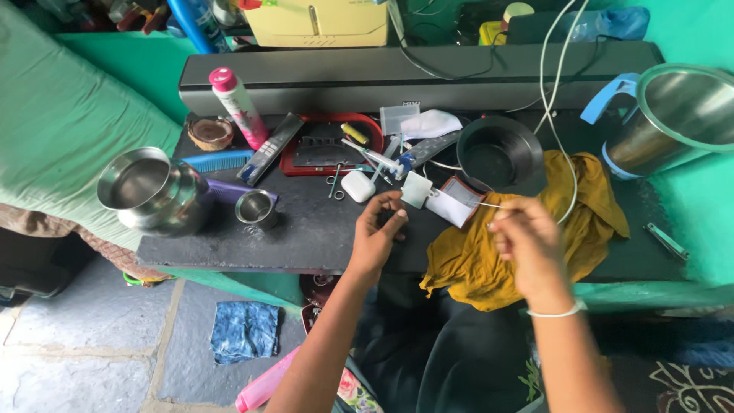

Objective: The person organizes a cluttered table by picking up and moving various items, including a card, a plastic cup, a metal container, and a yellow cloth. They wipe the metal container with the cloth and place it back on the table.

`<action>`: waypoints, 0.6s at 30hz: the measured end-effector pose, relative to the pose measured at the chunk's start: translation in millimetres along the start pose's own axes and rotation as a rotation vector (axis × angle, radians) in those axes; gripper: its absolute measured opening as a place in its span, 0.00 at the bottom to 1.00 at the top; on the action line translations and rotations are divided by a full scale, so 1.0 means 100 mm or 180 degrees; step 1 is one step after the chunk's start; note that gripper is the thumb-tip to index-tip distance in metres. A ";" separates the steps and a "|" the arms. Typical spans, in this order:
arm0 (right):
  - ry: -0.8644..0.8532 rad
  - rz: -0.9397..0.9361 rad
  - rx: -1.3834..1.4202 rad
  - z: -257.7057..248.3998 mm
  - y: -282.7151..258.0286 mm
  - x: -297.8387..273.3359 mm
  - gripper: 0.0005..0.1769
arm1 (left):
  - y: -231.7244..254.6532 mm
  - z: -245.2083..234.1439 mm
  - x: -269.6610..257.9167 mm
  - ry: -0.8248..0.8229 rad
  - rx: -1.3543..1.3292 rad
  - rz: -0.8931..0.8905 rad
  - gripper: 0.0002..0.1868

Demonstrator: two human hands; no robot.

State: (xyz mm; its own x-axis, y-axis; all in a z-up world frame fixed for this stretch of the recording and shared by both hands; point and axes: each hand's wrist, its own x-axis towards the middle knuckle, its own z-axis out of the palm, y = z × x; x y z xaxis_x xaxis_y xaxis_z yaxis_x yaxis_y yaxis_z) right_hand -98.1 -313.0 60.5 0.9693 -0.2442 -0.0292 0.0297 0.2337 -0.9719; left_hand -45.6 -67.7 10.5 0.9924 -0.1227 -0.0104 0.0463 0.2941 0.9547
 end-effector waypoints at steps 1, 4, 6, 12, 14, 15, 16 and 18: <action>-0.0096 0.0116 -0.0058 0.18 0.04 -0.04 0.10 | 0.02 -0.02 -0.03 -0.0084 0.0035 0.0041 0.19; -0.0366 0.0036 -0.0614 0.66 0.18 -0.13 0.11 | 0.07 -0.01 -0.14 -0.0116 -0.0318 -0.0312 0.20; -0.0837 0.0001 -0.0707 0.92 0.23 -0.15 0.11 | 0.12 0.03 -0.22 0.0046 -0.0930 -0.0693 0.19; -0.0645 -0.0270 -0.1102 0.87 0.22 -0.11 0.10 | 0.07 -0.13 -0.18 0.0397 -0.1388 -0.0948 0.18; -0.0365 -0.0457 -0.1502 0.67 0.24 -0.01 0.10 | 0.07 -0.27 -0.15 0.0450 -0.1399 -0.0834 0.19; -0.0222 -0.0547 -0.1699 0.58 0.25 0.03 0.10 | 0.09 -0.33 -0.11 0.0486 -0.1362 -0.0759 0.19; -0.0186 -0.0579 -0.1718 0.50 0.27 0.07 0.12 | 0.13 -0.39 -0.09 0.0532 -0.1328 -0.0686 0.20; -0.0119 -0.0656 -0.1755 0.40 0.30 0.15 0.16 | 0.22 -0.44 -0.01 0.0707 -0.1113 -0.0789 0.21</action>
State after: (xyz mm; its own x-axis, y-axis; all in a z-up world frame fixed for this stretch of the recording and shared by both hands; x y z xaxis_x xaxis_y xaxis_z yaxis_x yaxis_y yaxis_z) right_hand -72.7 -272.3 40.2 0.9652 -0.1969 0.1719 0.0968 -0.3414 -0.9349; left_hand -40.1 -19.1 17.9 0.9452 -0.0352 -0.3247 0.2825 0.5873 0.7585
